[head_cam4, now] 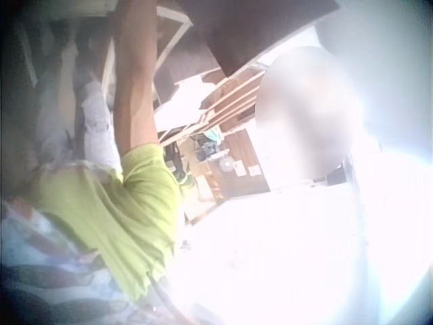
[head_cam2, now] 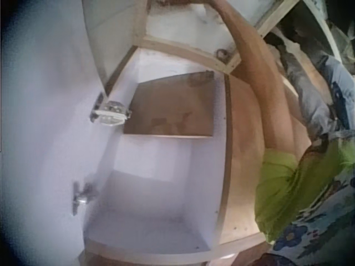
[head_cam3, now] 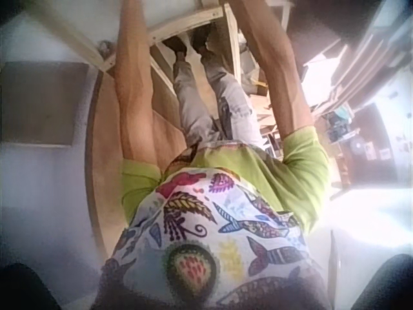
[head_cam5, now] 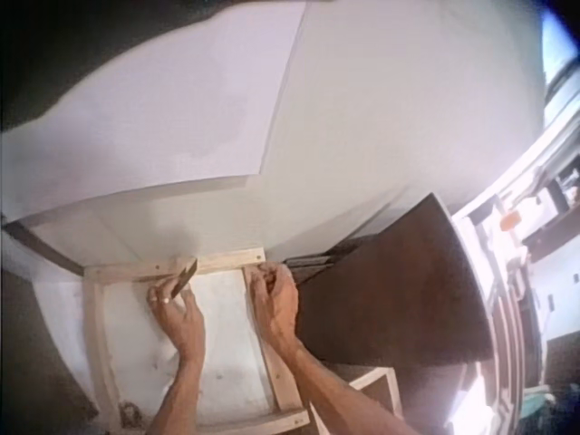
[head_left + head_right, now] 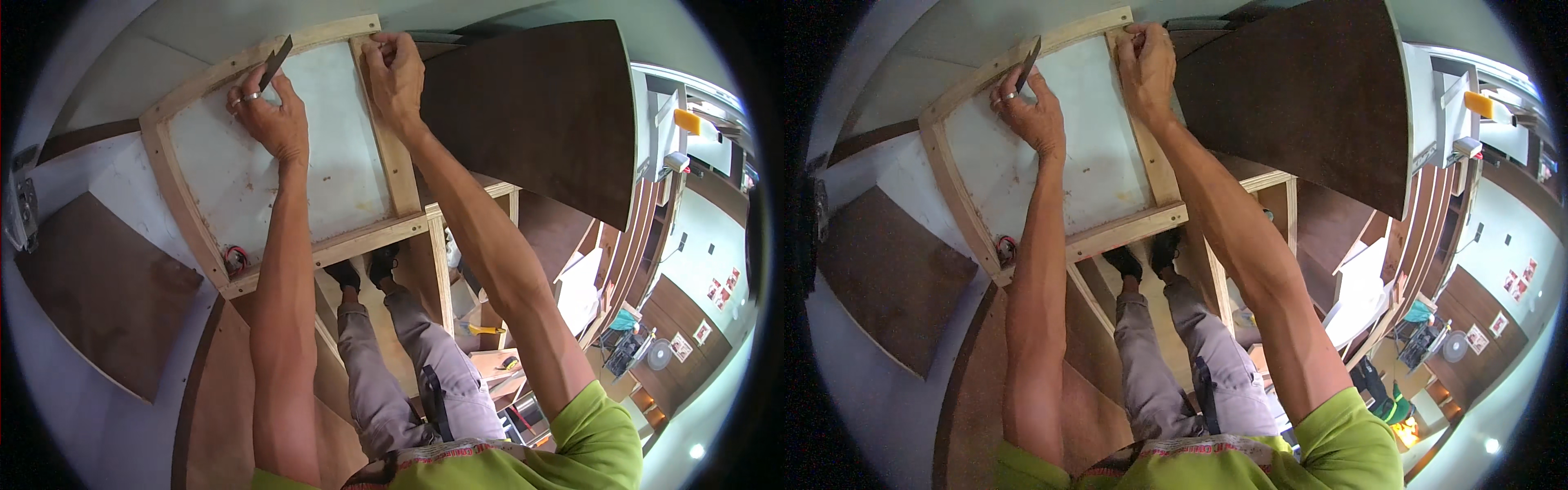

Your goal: The person cuts a strip of material using scissors and applies a liquid adhesive to the back of the strip using a small bottle.

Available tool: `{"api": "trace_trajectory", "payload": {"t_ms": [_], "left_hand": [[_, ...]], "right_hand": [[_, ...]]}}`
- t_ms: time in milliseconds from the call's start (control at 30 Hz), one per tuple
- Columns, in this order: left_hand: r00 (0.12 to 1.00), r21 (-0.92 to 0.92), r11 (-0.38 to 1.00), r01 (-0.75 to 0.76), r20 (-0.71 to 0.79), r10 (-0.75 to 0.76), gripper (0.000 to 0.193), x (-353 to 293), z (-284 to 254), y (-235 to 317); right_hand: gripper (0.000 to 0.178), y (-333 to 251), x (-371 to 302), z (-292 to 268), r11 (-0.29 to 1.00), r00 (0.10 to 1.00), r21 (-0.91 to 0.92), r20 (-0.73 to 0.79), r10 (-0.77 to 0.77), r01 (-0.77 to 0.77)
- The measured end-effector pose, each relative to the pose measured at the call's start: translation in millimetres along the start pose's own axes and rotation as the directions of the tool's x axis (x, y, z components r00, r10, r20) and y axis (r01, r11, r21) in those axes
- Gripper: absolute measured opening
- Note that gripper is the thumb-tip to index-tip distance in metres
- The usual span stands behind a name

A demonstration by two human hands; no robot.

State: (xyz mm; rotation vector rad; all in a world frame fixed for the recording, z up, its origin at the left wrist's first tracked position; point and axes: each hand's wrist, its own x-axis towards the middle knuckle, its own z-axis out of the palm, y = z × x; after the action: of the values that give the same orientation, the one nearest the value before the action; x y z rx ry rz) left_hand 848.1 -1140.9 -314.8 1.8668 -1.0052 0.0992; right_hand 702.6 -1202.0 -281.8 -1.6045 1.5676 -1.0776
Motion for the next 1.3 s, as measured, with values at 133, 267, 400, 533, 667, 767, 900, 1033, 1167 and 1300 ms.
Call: {"api": "trace_trajectory", "payload": {"t_ms": [133,267,400,533,667,767,900,1033,1167,1300], "left_hand": [[0.998,0.012,0.999,-0.039,-0.039,0.039,0.018,-0.5,4.4,0.1],[0.997,-0.003,0.997,-0.072,-0.041,0.072,0.015,0.1,4.0,0.2],[0.995,0.03,0.995,-0.096,-0.03,0.097,0.015,0.1,4.2,-2.1],[0.996,0.021,0.996,-0.086,-0.035,0.086,0.016,-0.9,5.9,-4.1],[0.995,0.028,0.996,-0.087,-0.045,0.088,0.017,-0.8,7.4,-8.6],[0.99,0.001,0.992,-0.13,-0.056,0.13,0.018,-1.2,6.1,-9.2],[0.995,0.018,0.996,-0.085,-0.052,0.086,0.019,-1.4,6.5,-6.6],[0.994,-0.003,0.997,-0.078,-0.081,0.077,0.02,-0.5,9.2,-10.0],[0.997,-0.038,0.999,-0.029,-0.074,0.026,0.021,-1.6,6.1,-2.7],[0.993,-0.028,0.998,-0.058,-0.101,0.055,0.02,-2.1,8.0,-8.9]], "right_hand": [[0.019,-4.5,1.2,0.7,0.998,1.0,-0.062,0.0,-0.008,0.008],[0.017,4.8,2.3,10.8,0.984,0.998,-0.176,-0.052,-0.043,0.033],[0.016,8.4,1.5,16.5,0.953,0.991,-0.297,-0.096,-0.093,0.061],[0.014,4.5,1.9,4.1,0.909,0.974,-0.352,0.029,-0.226,0.222],[0.016,2.0,12.5,-13.9,0.856,0.933,-0.378,0.209,-0.293,0.353],[0.017,-8.7,18.2,-18.1,0.798,0.908,-0.445,0.296,-0.297,0.406],[0.016,-1.4,28.9,-23.2,0.701,0.847,-0.492,0.413,-0.334,0.516],[0.014,1.9,51.5,-33.0,0.505,0.647,-0.408,0.544,-0.535,0.761],[0.023,-8.2,75.7,-37.8,0.219,0.409,-0.345,0.787,-0.461,0.913],[0.023,-21.9,85.1,-32.1,-0.046,0.24,-0.291,0.861,-0.448,0.956]]}}
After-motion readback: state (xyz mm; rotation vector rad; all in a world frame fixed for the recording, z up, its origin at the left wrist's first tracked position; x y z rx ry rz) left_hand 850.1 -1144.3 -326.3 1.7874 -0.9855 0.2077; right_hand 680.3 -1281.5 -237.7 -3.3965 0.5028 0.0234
